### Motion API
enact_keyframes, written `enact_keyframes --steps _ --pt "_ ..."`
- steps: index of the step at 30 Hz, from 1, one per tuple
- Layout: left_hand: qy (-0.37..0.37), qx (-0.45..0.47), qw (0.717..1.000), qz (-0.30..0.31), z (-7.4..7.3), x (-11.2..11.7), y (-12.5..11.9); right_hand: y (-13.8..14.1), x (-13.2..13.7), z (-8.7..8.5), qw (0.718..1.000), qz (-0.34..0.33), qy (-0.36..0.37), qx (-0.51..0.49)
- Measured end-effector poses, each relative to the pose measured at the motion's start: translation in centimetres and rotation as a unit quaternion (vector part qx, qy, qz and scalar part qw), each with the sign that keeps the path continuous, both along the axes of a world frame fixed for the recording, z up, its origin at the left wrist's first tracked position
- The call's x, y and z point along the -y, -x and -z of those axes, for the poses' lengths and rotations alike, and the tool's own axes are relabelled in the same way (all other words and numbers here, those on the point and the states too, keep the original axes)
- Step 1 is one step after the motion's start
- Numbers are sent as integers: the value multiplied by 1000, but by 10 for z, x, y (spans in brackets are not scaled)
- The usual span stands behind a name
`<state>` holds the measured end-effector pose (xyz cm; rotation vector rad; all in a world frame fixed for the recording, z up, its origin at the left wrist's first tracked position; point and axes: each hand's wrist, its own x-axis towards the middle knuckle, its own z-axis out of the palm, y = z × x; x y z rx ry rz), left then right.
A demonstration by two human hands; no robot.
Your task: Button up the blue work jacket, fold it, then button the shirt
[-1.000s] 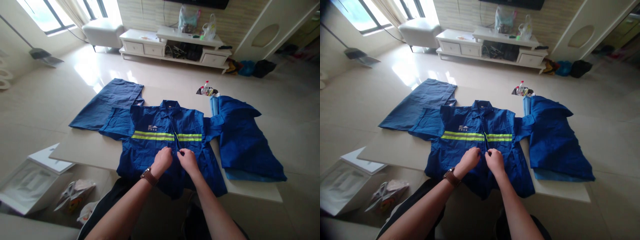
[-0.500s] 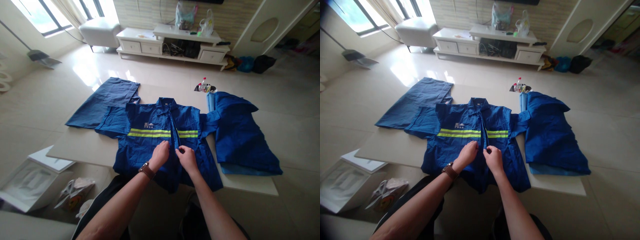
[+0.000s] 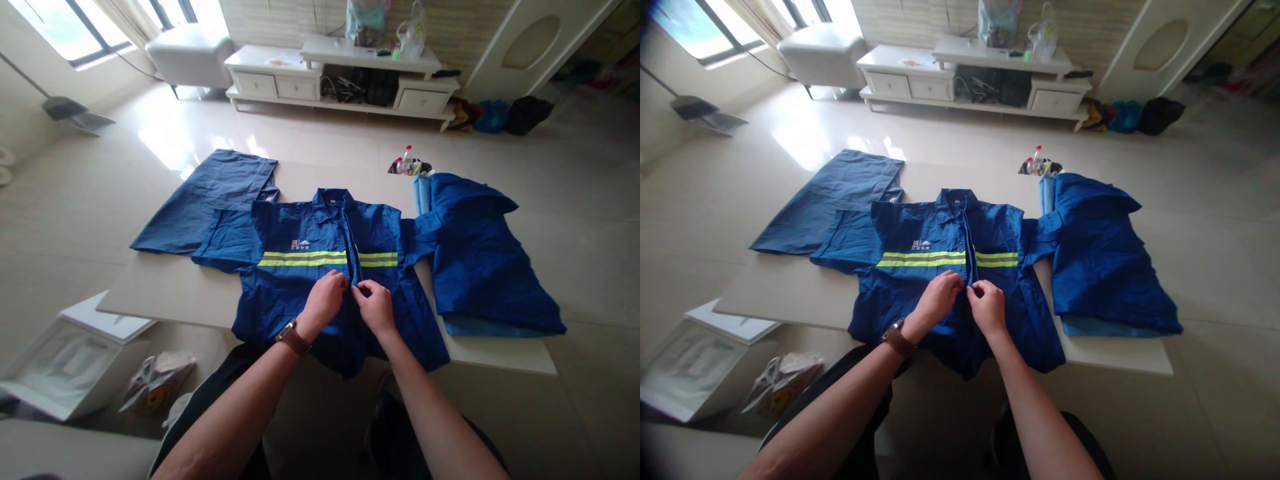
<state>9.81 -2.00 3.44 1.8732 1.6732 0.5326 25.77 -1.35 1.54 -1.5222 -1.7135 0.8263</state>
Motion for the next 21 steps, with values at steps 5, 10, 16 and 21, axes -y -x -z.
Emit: enact_keyframes --steps 5,10,16,21 --pt "-4 30 999 -26 -6 0 -3 4 -1 -1 1000 -12 1 -21" --pt "27 129 987 -90 -5 -4 -5 4 -2 -3 999 -37 0 -31" --pt "56 196 969 -140 -7 -6 -5 1 -4 2 998 -47 10 -51" --pt "56 239 958 -148 -10 -6 -5 -2 -6 6 994 -47 33 -94"
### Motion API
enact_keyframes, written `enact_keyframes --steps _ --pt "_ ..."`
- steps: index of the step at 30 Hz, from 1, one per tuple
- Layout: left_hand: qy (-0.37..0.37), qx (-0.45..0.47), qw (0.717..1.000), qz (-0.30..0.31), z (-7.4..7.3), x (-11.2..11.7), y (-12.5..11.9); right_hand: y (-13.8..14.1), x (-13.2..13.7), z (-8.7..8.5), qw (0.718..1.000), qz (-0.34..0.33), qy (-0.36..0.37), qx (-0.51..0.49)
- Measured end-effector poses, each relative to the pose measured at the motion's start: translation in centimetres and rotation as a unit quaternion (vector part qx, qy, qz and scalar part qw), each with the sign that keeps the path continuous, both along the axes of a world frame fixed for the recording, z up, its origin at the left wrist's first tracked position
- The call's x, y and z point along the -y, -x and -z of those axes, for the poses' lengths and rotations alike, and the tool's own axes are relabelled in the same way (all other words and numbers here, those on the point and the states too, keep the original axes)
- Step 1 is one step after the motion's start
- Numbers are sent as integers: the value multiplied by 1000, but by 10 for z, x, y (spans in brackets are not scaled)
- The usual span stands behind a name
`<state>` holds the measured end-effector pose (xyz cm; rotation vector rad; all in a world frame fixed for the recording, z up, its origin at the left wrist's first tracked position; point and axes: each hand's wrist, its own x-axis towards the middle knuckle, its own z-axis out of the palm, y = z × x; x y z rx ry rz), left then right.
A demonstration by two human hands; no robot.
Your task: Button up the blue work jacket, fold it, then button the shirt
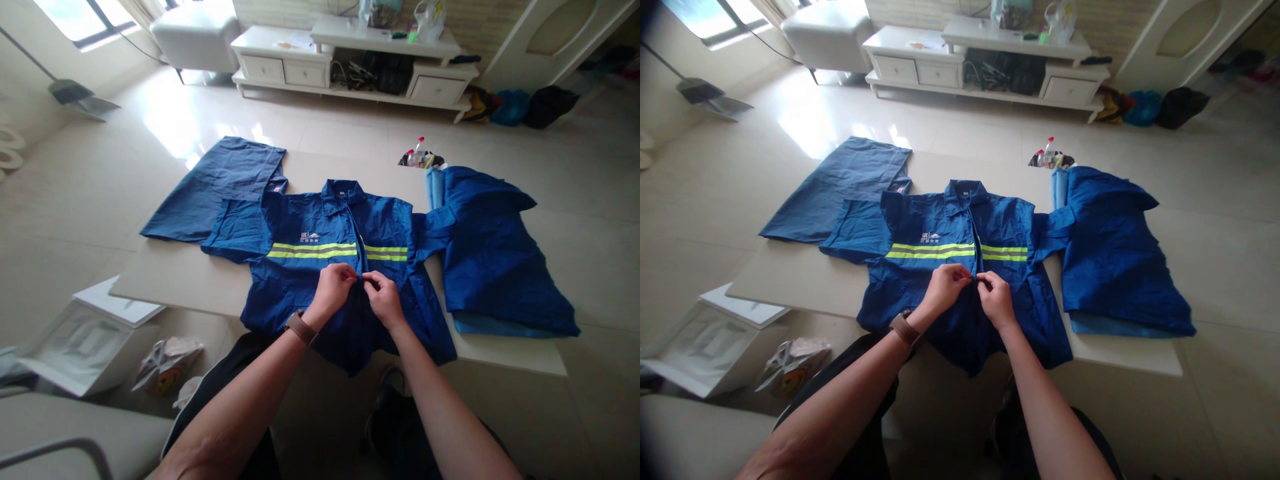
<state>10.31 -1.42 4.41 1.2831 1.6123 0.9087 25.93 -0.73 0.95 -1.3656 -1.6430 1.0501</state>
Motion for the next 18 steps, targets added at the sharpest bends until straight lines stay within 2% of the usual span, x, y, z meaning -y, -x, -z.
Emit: enact_keyframes --steps 8,18 --pt "35 30 998 -31 2 0 -3 4 3 -7 999 11 -28 22" --pt "37 84 993 -71 22 0 -6 7 4 -8 997 42 -48 42"
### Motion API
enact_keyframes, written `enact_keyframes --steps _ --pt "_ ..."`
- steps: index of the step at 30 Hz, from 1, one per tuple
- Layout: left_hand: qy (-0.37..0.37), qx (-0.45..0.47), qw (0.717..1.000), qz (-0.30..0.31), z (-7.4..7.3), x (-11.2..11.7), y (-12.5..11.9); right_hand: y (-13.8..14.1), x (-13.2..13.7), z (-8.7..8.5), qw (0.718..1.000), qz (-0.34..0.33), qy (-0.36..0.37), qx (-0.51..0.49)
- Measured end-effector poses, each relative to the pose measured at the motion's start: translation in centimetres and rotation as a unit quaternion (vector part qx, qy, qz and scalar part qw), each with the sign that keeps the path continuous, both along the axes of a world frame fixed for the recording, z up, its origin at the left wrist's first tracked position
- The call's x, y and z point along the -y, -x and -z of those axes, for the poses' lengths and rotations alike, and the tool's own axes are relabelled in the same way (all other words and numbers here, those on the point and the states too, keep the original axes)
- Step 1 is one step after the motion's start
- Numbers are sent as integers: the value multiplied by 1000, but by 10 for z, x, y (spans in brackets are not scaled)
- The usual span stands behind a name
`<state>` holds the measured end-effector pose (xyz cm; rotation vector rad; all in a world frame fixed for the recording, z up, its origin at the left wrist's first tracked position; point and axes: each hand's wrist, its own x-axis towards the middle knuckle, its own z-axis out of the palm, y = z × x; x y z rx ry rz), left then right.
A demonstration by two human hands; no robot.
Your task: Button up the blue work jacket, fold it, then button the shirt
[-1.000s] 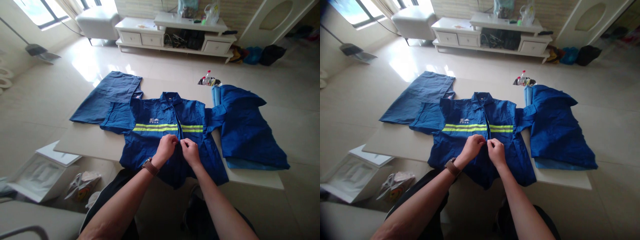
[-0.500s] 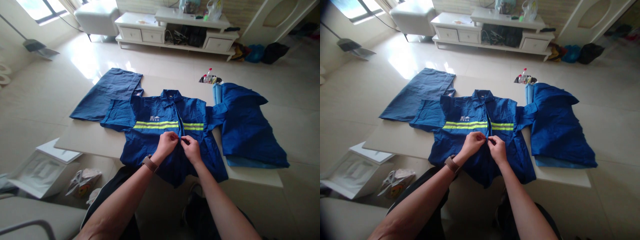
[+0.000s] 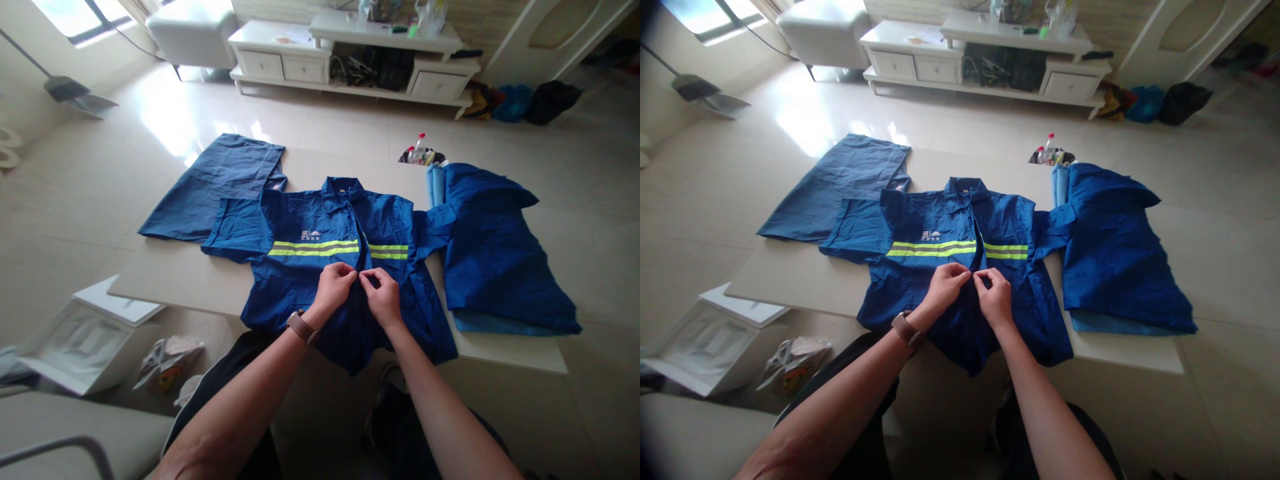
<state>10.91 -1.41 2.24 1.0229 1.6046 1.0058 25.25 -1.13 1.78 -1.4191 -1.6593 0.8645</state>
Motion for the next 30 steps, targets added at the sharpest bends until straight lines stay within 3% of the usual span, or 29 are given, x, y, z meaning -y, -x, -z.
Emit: enact_keyframes --steps 8,13,21,30 --pt "14 -24 1000 7 -5 1 0 -2 -3 0 1000 9 11 8" --pt "-34 -52 998 12 -11 3 -1 -4 -3 0 1000 -9 -10 12" --pt "-21 26 999 -17 1 -1 -2 -5 -4 4 999 -22 -7 -23" --pt "44 197 974 -102 -7 2 -7 -2 -3 1 999 -33 -32 -4"
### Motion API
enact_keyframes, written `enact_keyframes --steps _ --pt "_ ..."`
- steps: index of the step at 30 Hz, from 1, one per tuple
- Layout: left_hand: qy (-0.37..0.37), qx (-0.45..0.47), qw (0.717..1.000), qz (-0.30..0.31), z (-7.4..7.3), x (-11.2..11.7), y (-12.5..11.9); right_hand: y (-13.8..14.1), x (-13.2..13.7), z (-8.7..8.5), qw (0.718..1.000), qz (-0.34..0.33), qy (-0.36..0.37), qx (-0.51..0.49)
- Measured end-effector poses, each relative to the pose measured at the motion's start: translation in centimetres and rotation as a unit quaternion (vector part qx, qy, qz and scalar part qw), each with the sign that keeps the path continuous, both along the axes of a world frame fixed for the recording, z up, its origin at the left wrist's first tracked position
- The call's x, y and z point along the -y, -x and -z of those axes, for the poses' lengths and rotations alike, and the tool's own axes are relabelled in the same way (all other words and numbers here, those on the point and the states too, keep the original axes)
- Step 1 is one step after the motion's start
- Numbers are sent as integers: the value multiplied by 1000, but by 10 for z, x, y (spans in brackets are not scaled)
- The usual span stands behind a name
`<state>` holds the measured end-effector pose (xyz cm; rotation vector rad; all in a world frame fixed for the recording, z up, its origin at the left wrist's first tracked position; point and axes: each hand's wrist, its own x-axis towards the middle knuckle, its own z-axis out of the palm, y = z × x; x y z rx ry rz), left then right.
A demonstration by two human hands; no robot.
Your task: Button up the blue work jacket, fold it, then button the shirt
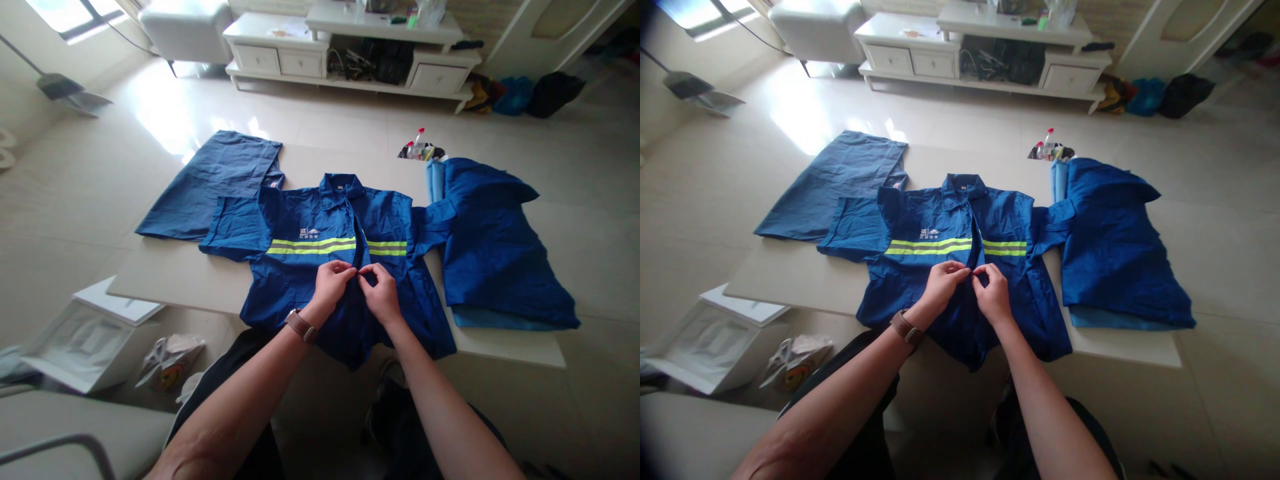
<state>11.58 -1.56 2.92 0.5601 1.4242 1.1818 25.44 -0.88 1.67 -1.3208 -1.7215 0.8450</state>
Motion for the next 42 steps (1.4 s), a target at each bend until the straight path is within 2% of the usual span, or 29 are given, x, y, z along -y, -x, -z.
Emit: enact_keyframes --steps 5,16,22,31,42 --pt "31 53 997 -35 -2 -1 -2 1 0 1 1000 9 -2 3" --pt "-35 9 999 0 -1 3 -1 2 0 3 999 28 28 -13" --pt "-32 -44 999 8 1 4 -1 2 0 3 999 25 36 -18" --pt "-44 -22 999 4 4 3 -1 2 0 5 999 29 37 -19" --pt "-68 -55 995 47 1 2 1 3 0 4 1000 13 21 1"
